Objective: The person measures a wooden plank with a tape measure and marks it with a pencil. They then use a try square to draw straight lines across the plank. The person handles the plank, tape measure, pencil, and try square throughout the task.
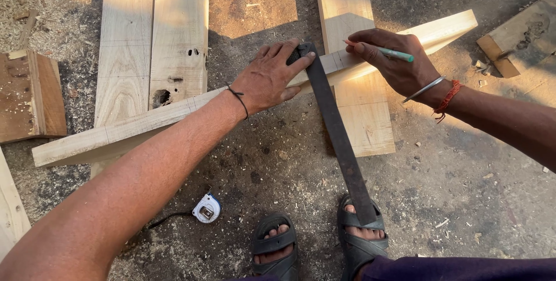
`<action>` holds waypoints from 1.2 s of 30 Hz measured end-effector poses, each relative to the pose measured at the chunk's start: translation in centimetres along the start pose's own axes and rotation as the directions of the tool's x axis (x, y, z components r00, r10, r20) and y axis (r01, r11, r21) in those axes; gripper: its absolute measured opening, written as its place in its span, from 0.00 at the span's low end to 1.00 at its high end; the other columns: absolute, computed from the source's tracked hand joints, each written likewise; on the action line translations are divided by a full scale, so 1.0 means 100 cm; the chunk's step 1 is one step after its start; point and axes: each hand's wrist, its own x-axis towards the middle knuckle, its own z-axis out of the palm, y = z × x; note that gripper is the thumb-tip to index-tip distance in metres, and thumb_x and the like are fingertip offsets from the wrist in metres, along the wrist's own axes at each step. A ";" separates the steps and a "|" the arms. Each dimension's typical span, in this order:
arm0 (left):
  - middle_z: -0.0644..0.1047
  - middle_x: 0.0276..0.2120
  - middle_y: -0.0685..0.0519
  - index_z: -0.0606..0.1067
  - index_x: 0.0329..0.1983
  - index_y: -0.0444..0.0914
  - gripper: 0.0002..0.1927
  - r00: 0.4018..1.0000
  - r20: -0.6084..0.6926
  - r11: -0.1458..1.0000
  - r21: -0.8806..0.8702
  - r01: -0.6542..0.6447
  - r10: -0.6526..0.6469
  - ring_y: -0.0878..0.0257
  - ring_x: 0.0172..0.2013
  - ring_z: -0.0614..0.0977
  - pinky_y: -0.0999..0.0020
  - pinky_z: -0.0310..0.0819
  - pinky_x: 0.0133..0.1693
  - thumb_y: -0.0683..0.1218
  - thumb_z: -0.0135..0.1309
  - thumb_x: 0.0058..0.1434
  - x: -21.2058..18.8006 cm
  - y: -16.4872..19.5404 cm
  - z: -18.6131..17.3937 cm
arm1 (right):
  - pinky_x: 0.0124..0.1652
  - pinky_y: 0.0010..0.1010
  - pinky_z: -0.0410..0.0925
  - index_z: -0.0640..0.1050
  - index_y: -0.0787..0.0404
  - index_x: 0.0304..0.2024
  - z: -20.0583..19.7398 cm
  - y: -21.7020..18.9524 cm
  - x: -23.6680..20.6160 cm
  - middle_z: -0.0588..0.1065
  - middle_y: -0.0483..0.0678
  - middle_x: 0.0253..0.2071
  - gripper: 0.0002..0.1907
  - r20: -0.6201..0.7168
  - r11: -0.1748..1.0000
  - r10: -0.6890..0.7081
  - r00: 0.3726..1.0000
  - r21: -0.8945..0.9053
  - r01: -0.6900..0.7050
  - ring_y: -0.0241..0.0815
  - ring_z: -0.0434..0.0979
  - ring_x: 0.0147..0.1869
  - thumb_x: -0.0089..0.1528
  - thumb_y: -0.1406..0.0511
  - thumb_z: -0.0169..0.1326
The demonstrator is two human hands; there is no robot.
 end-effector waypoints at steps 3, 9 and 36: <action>0.61 0.67 0.39 0.64 0.71 0.47 0.35 0.999 -0.024 0.999 -0.032 0.025 -0.026 0.43 0.66 0.64 0.42 0.59 0.67 0.59 0.60 0.63 -0.018 -0.004 -0.007 | 0.51 0.33 0.79 0.78 0.67 0.58 -0.001 -0.001 0.001 0.81 0.57 0.51 0.20 -0.003 1.000 0.004 1.000 0.018 -0.004 0.47 0.83 0.58 0.73 0.57 0.48; 0.62 0.67 0.40 0.67 0.69 0.47 0.34 0.996 -0.056 0.995 -0.073 0.069 -0.073 0.44 0.65 0.65 0.42 0.59 0.68 0.59 0.61 0.63 -0.035 -0.006 -0.012 | 0.52 0.33 0.79 0.78 0.67 0.57 0.000 0.001 0.001 0.81 0.57 0.51 0.20 0.006 1.000 -0.009 1.000 0.021 0.009 0.47 0.83 0.58 0.74 0.58 0.48; 0.56 0.70 0.40 0.56 0.76 0.52 0.37 1.000 -0.014 0.999 0.030 0.027 -0.026 0.42 0.69 0.61 0.43 0.56 0.69 0.58 0.56 0.67 -0.026 -0.008 -0.002 | 0.54 0.35 0.78 0.77 0.67 0.59 -0.001 0.004 0.000 0.80 0.58 0.53 0.19 0.020 0.999 0.025 0.999 0.034 -0.026 0.48 0.82 0.60 0.74 0.59 0.47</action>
